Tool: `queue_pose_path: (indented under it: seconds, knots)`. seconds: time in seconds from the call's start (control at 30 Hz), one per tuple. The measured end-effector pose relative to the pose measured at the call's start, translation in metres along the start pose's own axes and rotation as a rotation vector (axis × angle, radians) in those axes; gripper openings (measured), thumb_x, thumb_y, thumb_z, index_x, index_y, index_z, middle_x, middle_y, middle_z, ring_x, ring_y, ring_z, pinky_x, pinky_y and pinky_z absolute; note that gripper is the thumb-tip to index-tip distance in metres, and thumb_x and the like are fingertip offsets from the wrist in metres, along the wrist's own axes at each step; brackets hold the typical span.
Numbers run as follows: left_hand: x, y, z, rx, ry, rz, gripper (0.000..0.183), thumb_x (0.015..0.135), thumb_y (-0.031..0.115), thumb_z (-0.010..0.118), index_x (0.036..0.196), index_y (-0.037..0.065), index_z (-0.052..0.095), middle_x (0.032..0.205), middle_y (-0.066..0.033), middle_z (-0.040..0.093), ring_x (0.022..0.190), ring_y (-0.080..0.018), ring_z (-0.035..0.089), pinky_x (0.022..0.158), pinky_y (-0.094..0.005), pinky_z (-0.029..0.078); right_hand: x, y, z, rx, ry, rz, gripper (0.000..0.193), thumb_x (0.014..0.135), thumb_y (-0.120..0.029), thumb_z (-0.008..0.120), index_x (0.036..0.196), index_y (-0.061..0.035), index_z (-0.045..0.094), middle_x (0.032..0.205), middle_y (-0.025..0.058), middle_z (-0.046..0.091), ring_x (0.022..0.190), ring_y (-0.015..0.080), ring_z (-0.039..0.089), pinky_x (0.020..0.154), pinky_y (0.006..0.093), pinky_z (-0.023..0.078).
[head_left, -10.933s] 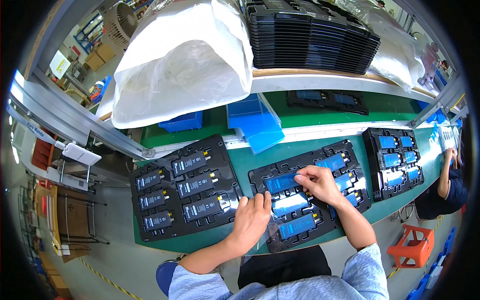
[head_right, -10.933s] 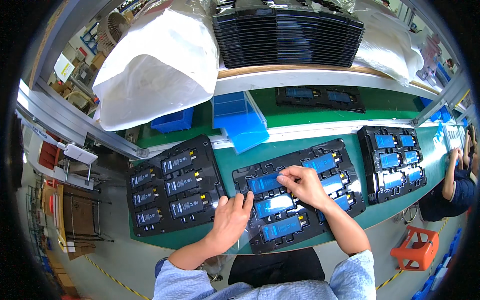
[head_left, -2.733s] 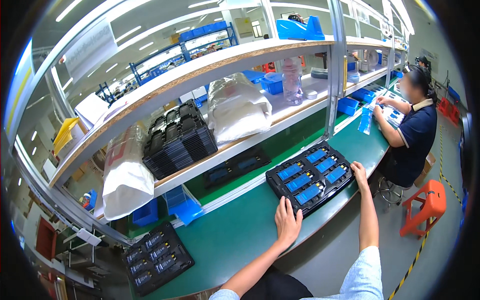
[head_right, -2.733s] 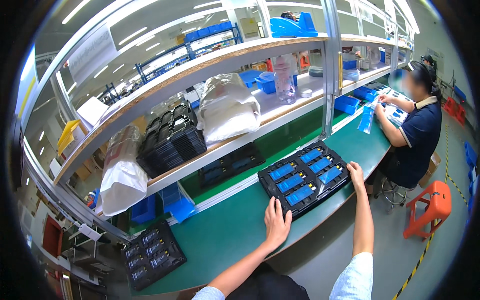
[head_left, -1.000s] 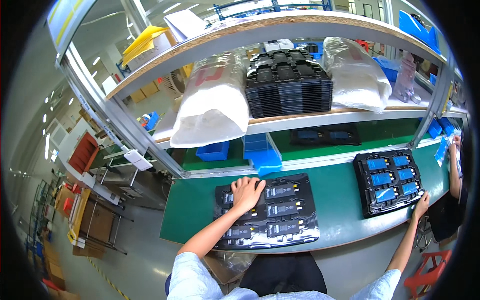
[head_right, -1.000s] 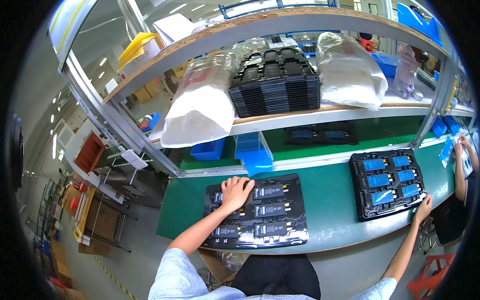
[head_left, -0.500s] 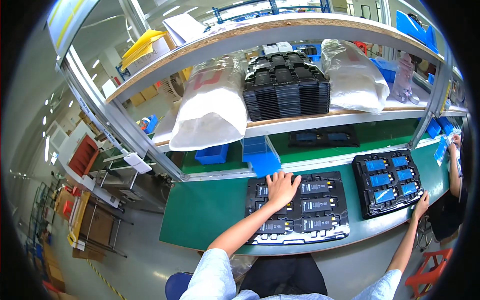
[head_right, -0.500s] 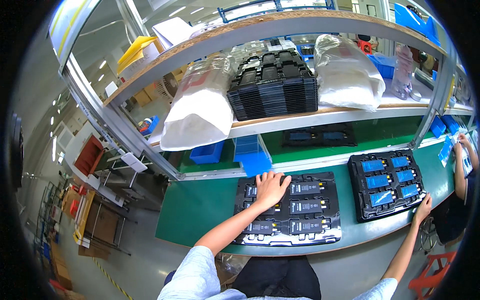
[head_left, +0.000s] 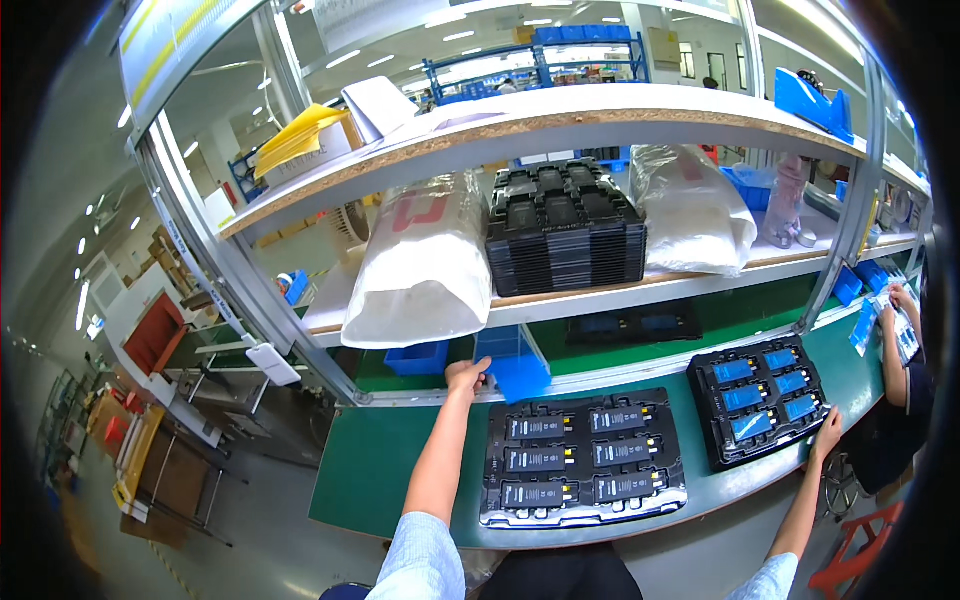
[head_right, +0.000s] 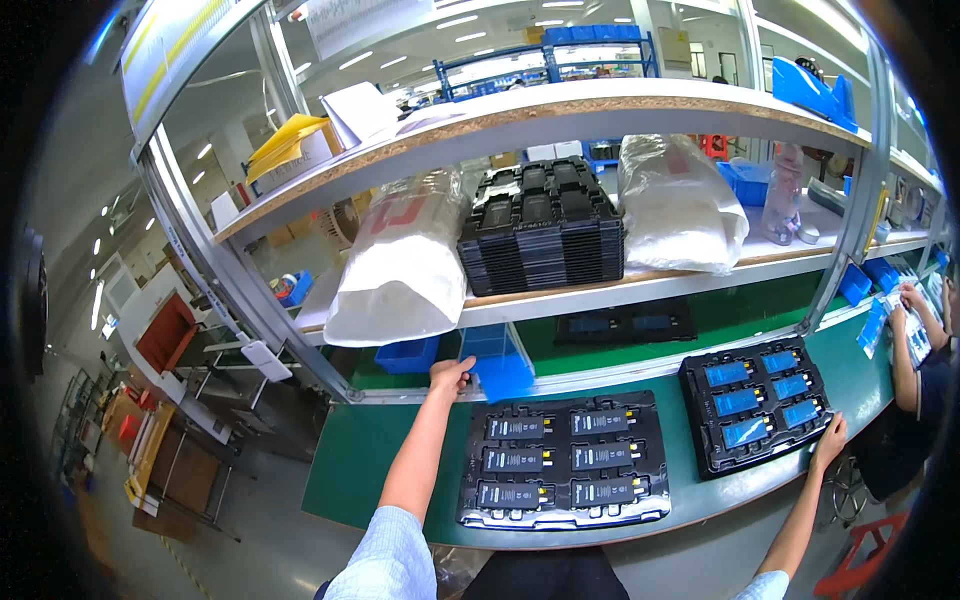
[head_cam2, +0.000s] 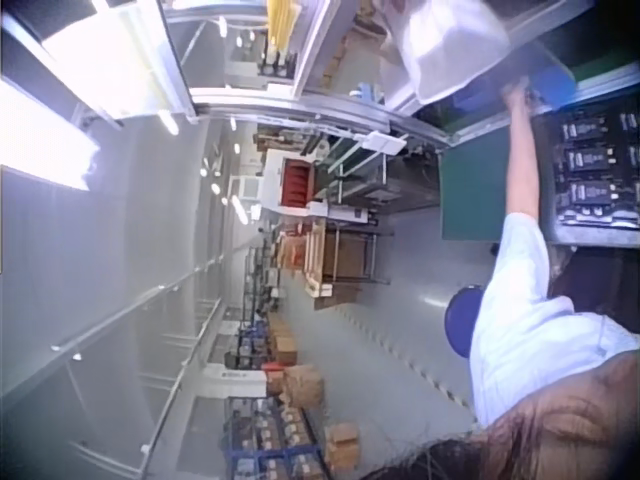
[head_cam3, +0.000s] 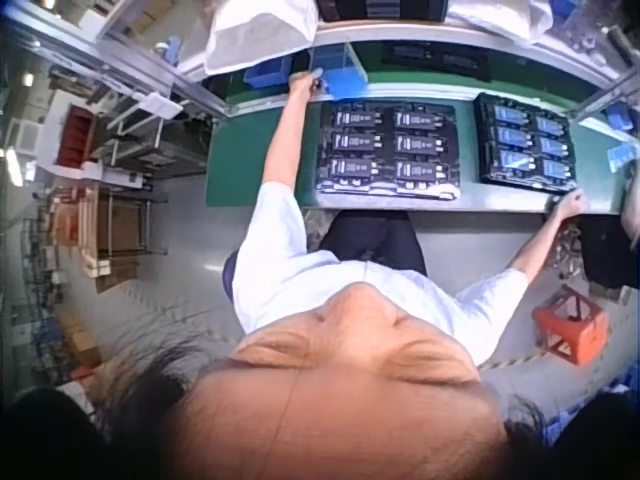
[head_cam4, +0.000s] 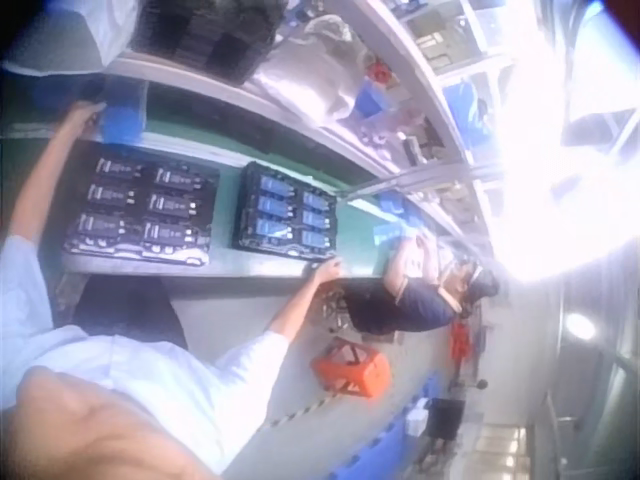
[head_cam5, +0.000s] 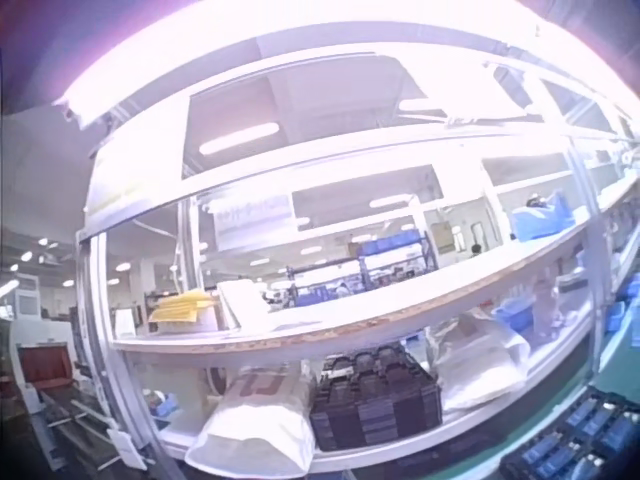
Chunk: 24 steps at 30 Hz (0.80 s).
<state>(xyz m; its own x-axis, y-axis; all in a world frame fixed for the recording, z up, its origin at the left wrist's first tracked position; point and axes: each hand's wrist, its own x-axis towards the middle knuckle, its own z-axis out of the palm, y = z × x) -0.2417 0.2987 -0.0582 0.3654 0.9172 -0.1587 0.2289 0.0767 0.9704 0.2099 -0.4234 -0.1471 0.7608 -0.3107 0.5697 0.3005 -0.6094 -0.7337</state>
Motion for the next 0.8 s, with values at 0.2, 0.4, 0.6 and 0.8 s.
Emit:
queue_pose_path:
  seconds: [0.2, 0.4, 0.6, 0.8]
  knots:
    - [-0.022, 0.019, 0.020, -0.104, 0.059, 0.019, 0.025, 0.081, 0.021, 0.071, 0.073, -0.001, 0.064, 0.064, -0.0069, 0.063, 0.049, -0.0154, 0.059, 0.038, -0.0276, 0.041, 0.030, 0.013, -0.019, -0.190, 0.172, 0.040, 0.041, 0.098, -0.034, 0.043, 0.111, 0.0005, 0.061, 0.106, 0.0193, 0.063, 0.097, 0.0351, 0.058, 0.085, 0.0416, 0.042]
    - [0.003, -0.014, 0.005, 0.357, 0.447, 0.698, 0.023, 0.080, 0.019, 0.068, 0.079, -0.004, 0.066, 0.067, -0.0124, 0.065, 0.054, -0.0188, 0.064, 0.045, -0.0322, 0.047, -0.052, -0.187, 0.013, 0.238, 0.201, -0.190, 0.025, 0.095, -0.021, 0.052, 0.105, 0.0007, 0.061, 0.098, 0.0107, 0.060, 0.094, 0.0227, 0.056, 0.085, 0.0337, 0.043]
    - [-0.031, 0.018, 0.013, -0.295, 0.122, 0.226, 0.030, 0.084, 0.022, 0.063, 0.071, -0.006, 0.061, 0.053, -0.0067, 0.054, 0.044, -0.0165, 0.058, 0.040, -0.0325, 0.040, -0.159, -0.396, 0.059, 0.426, -0.659, -0.323, 0.018, 0.087, -0.017, 0.063, 0.090, 0.0006, 0.065, 0.079, 0.0086, 0.062, 0.073, 0.0162, 0.057, 0.067, 0.0315, 0.046]
    - [-0.009, 0.000, 0.025, -0.015, 0.408, 0.468, 0.031, 0.084, 0.024, 0.061, 0.073, -0.005, 0.061, 0.061, -0.0127, 0.061, 0.054, -0.0244, 0.060, 0.055, -0.0367, 0.045, -0.260, -0.509, 0.172, 0.383, -1.139, -0.585, 0.040, 0.087, -0.036, 0.061, 0.077, 0.0020, 0.066, 0.072, 0.0202, 0.062, 0.065, 0.0263, 0.061, 0.061, 0.0368, 0.047]
